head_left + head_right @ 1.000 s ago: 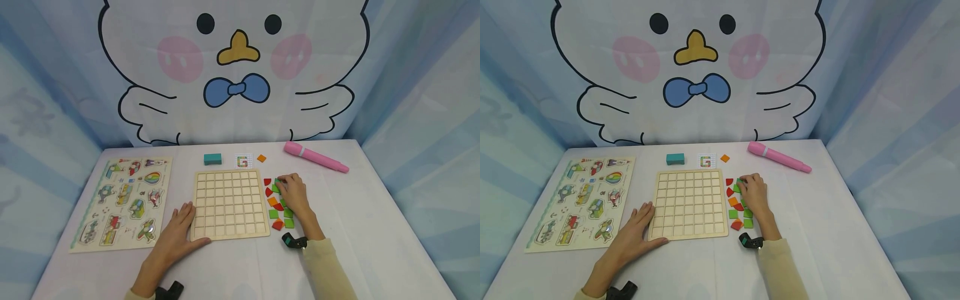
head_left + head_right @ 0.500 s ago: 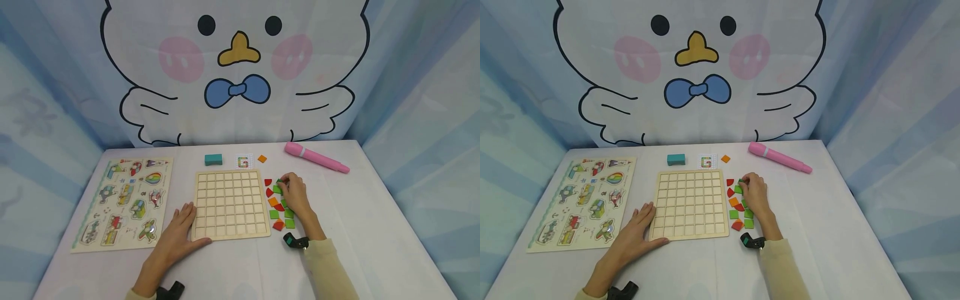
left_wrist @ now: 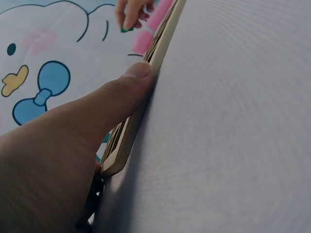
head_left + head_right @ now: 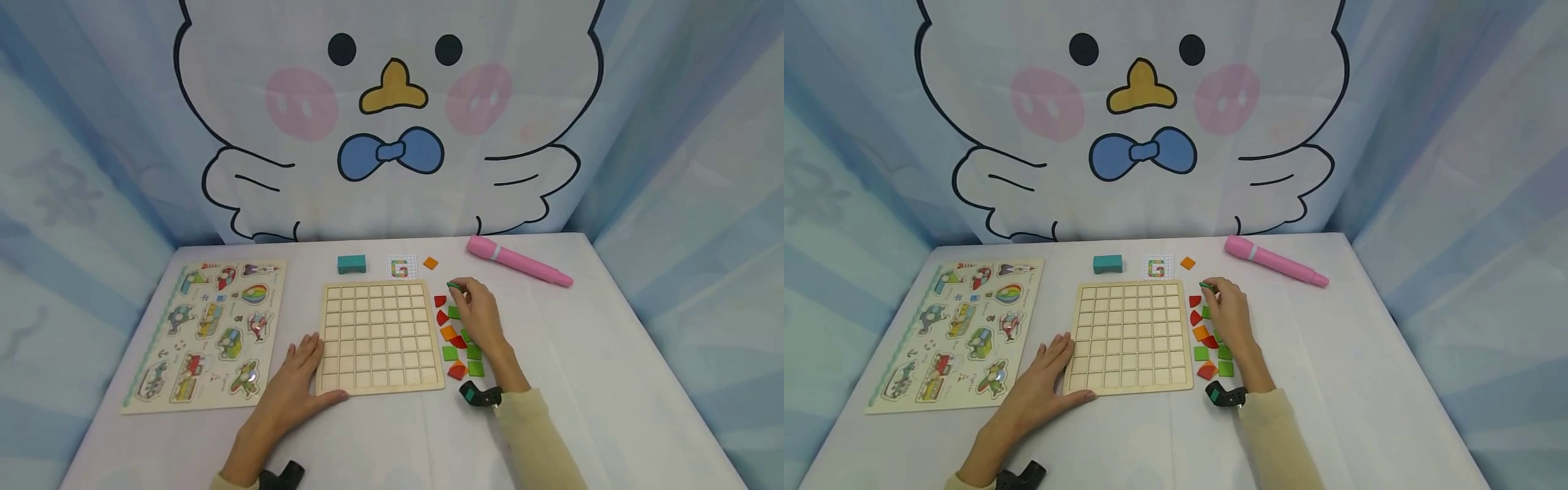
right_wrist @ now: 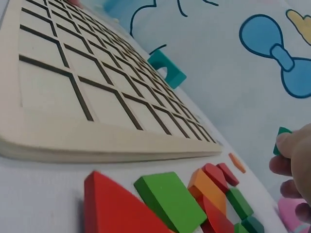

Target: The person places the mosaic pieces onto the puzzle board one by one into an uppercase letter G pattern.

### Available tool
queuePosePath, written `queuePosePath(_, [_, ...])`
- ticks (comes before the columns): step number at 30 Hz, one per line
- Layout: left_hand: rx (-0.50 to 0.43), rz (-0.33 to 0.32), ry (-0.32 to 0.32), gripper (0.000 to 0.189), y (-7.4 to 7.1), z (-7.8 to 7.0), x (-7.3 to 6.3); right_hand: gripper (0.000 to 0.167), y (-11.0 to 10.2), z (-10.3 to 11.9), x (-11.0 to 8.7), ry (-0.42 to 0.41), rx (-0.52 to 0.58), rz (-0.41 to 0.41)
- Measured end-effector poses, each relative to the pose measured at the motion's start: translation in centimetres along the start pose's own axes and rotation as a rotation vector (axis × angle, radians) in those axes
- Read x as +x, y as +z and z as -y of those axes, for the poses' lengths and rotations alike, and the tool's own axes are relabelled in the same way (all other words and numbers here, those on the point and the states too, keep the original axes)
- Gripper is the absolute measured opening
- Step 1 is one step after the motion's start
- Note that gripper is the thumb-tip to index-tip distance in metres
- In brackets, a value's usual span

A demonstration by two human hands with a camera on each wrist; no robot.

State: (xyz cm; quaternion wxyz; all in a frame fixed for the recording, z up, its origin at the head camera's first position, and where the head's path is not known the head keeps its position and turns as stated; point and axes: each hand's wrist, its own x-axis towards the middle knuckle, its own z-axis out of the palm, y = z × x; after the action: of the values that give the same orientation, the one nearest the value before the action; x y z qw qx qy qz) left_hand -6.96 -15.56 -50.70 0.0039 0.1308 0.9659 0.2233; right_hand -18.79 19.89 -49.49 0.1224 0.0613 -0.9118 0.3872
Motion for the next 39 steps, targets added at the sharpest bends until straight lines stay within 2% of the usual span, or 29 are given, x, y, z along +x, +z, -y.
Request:
queuePosePath(4, [-0.001, 0.006, -0.004, 0.109, 0.0, 0.1, 0.0, 0.027, 0.6, 0.9, 0.5, -0.046, 0.011, -0.019])
queuePosePath(13, [-0.016, 0.008, -0.011, 0.110, 0.2, 0.2, -0.1, 0.022, 2.3, 2.7, 1.2, -0.093, 0.029, 0.023])
queuePosePath(19, [-0.018, 0.000, -0.005, 0.110, 0.3, 0.2, -0.1, 0.027, 3.5, 3.7, 1.7, -0.136, 0.047, 0.076])
queuePosePath(23, [-0.023, 0.004, -0.002, 0.109, 0.3, 0.2, 0.0, 0.030, 4.3, 4.4, 2.0, -0.130, 0.094, 0.123])
queuePosePath(27, [-0.024, 0.010, -0.003, 0.109, 0.3, 0.2, 0.0, 0.026, 5.2, 5.3, 2.3, -0.125, 0.149, 0.166])
queuePosePath(33, [-0.019, -0.006, -0.003, 0.108, 0.2, 0.2, 0.0, 0.019, 6.6, 6.4, 2.9, -0.150, 0.153, 0.210])
queuePosePath(39, [-0.030, -0.010, 0.000, 0.109, 0.3, 0.2, 0.1, 0.019, 7.6, 7.6, 3.1, -0.134, 0.132, 0.251])
